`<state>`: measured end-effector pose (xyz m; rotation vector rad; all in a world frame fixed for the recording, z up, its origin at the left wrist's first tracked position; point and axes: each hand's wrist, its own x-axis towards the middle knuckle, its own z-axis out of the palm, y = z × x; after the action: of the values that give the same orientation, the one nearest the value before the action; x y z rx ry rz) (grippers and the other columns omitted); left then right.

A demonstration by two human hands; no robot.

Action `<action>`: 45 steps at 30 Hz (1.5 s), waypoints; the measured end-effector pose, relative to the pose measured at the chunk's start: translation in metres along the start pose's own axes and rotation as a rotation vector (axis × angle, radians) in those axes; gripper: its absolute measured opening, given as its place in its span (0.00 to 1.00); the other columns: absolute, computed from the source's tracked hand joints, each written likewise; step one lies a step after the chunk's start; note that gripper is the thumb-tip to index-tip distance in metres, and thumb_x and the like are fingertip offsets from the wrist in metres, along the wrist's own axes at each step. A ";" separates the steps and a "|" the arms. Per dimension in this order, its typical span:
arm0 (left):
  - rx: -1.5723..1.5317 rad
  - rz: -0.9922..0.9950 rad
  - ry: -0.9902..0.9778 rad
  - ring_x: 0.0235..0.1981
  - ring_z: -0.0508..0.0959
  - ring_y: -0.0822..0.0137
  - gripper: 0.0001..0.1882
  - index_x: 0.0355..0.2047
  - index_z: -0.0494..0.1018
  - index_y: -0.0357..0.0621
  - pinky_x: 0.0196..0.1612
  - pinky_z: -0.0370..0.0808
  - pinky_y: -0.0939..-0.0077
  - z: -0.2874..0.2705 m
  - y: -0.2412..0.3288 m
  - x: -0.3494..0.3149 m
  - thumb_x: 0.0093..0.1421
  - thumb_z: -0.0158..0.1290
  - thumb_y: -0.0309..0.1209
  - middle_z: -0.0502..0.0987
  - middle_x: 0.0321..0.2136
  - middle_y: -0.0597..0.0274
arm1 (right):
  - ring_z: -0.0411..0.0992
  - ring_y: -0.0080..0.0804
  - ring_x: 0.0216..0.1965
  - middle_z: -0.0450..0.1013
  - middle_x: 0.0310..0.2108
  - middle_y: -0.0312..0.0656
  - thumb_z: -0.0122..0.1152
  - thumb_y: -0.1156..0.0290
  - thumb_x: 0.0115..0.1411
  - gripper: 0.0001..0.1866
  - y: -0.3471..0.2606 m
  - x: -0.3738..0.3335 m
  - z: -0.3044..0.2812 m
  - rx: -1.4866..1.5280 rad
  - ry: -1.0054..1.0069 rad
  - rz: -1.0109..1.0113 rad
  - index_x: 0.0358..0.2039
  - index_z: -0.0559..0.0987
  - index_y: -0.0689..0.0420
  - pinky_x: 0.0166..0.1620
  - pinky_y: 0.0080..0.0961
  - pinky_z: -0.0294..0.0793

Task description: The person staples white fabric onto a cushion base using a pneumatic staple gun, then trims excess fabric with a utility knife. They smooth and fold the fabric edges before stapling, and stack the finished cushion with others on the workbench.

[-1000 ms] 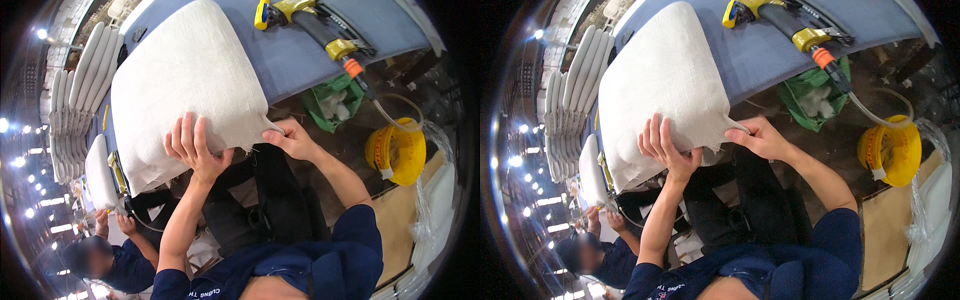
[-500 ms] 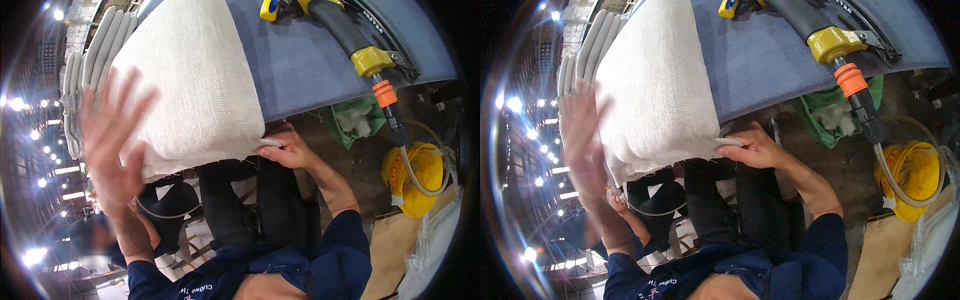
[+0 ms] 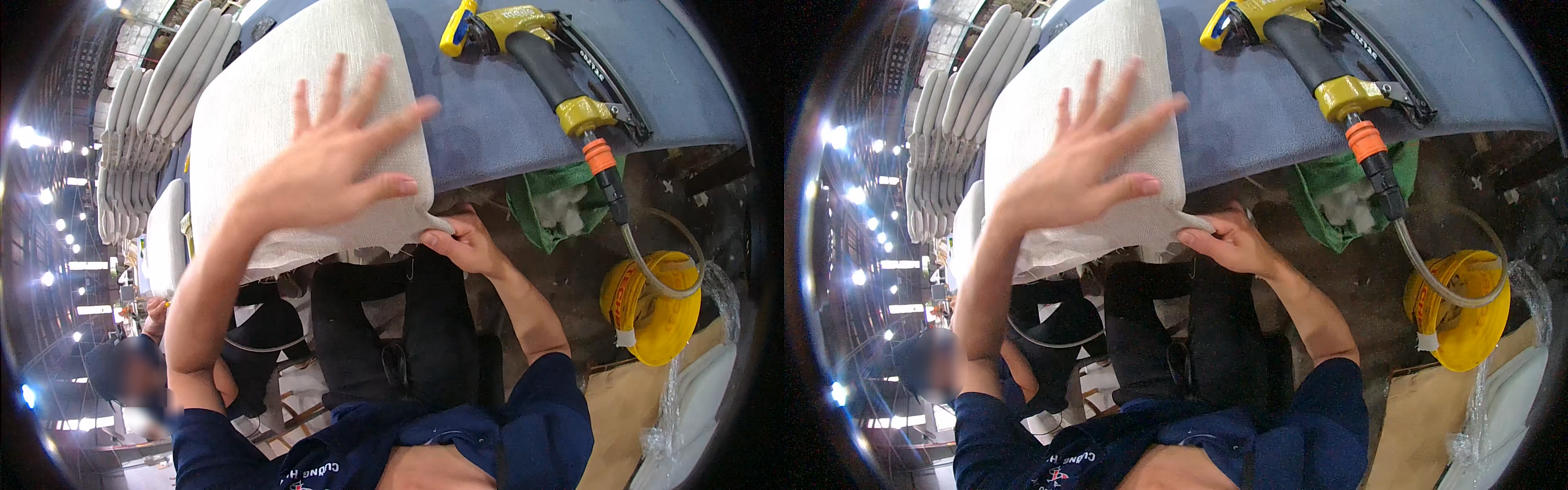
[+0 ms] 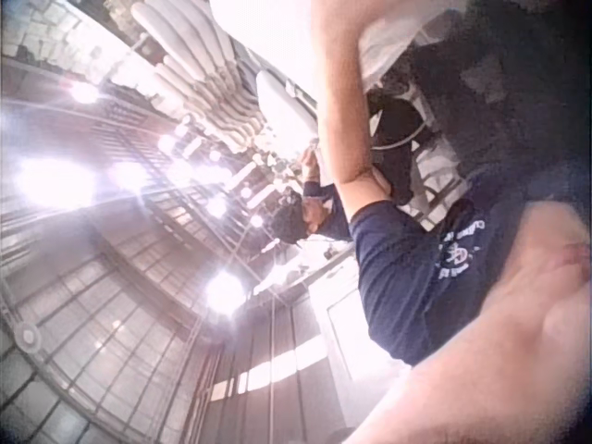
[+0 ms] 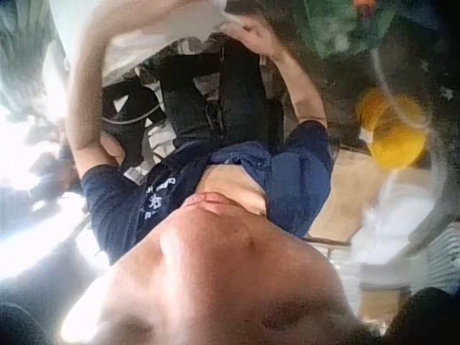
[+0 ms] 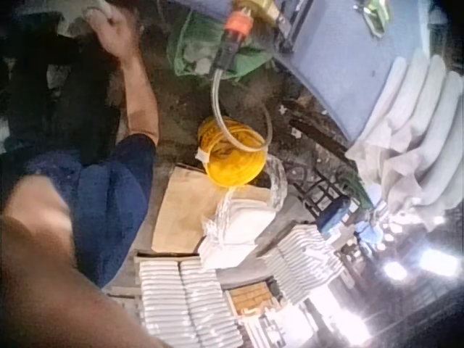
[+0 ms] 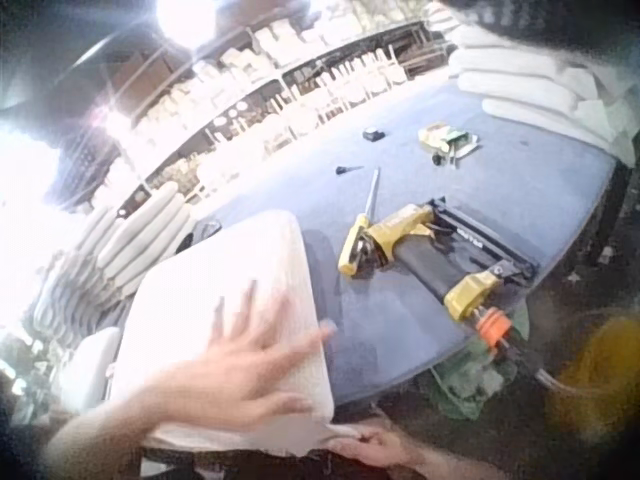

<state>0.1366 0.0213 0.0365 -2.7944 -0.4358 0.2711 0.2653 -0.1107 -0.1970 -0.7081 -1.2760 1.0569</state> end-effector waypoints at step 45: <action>-0.103 -0.192 0.505 0.72 0.60 0.35 0.44 0.74 0.62 0.75 0.61 0.62 0.16 0.045 0.039 -0.017 0.59 0.62 0.60 0.61 0.73 0.51 | 0.83 0.50 0.45 0.83 0.44 0.55 0.65 0.63 0.57 0.40 -0.216 0.084 -0.060 -1.552 0.696 0.374 0.70 0.66 0.54 0.50 0.46 0.81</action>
<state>0.1204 -0.0080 -0.0155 -2.7500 -0.5931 -0.5010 0.3694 -0.1100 0.0188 -2.2831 -1.1524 -0.1984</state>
